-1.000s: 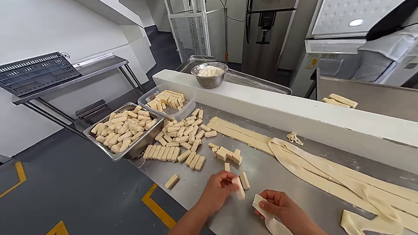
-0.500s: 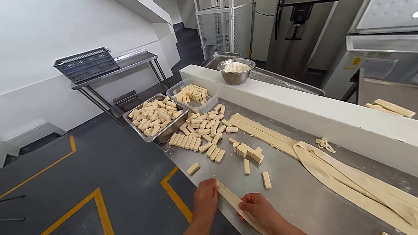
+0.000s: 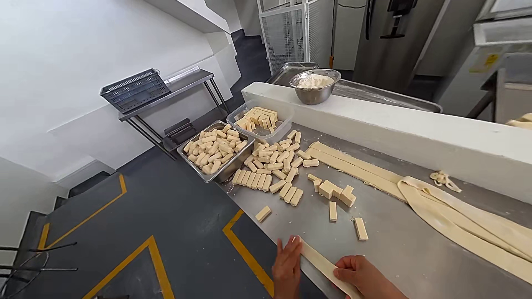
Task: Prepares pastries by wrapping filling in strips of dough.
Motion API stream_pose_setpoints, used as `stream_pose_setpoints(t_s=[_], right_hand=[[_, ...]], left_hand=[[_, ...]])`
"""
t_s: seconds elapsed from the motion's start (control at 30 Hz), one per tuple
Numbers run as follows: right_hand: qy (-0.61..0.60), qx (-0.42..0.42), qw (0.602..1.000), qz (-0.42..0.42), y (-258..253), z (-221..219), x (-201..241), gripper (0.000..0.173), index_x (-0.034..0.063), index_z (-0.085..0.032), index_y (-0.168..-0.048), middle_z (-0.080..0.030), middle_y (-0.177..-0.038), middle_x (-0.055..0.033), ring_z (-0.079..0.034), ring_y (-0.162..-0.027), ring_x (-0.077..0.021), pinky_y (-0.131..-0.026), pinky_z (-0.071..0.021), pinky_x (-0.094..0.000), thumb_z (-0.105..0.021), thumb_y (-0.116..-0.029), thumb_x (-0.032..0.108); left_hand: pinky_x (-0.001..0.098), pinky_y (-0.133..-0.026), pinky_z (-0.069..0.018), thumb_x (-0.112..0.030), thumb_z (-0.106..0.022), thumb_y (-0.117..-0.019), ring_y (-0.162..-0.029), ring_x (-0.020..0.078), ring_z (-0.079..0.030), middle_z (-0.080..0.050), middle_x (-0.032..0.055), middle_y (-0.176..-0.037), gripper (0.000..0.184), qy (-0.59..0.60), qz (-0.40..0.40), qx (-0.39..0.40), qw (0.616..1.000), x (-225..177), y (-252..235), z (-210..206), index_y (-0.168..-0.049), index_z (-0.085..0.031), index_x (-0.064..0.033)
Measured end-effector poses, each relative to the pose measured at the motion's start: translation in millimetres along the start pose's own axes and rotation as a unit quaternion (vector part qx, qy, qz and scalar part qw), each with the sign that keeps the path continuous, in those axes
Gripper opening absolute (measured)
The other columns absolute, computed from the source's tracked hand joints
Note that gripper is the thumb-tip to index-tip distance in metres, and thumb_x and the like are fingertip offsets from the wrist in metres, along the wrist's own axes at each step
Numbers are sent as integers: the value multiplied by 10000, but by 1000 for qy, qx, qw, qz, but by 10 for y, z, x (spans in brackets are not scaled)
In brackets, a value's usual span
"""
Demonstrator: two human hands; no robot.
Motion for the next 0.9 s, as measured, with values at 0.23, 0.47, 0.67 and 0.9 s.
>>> stream_pose_setpoints(t_s=[0.23, 0.47, 0.67, 0.9], right_hand=[[24, -29, 999, 19, 92, 139, -89, 37, 30, -667, -957, -709, -756, -23, -679, -611, -116, -592, -582, -278, -655, -977, 60], [76, -53, 995, 36, 215, 338, -159, 90, 25, -691, -963, -687, -730, -13, -630, -575, -89, -576, -541, -269, -662, -978, 109], [361, -125, 920, 93, 390, 400, 60, 320, 12, -715, -1145, -733, -1024, -191, -701, -971, -368, -871, -515, -591, -692, -974, 282], [184, -74, 931, 307, 741, 392, 634, 302, -3, -724, -999, -723, -911, -65, -681, -872, -137, -828, -550, -362, -779, -884, 271]], left_hand=[[550, -1150, -404, -70, -610, -941, -1173, 266, -696, -756, 128, -1158, 217, 18, 5, 10, 1000, -145, 93, -75, -1048, -796, -39], [374, -1113, -480, 53, -524, -953, -1299, 287, -612, -703, 163, -1274, 288, 176, -156, 303, 923, -254, -223, 105, -1140, -742, 41], [546, -1124, -438, -6, -658, -940, -1188, 272, -668, -752, 67, -1081, 252, 100, -303, 430, 845, -416, -702, -43, -1158, -751, -90], [274, -750, -603, -128, -795, -857, -800, 98, -705, -728, 65, -935, 315, 326, 263, 357, 835, -1197, -1209, 121, -1102, -692, 39]])
Point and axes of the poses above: each hand's wrist, its own y-axis away from the middle knuckle, its own z-axis out of the back of the hand, x = y × z, the point moved 3 cm from there along -y, towards the middle knuckle
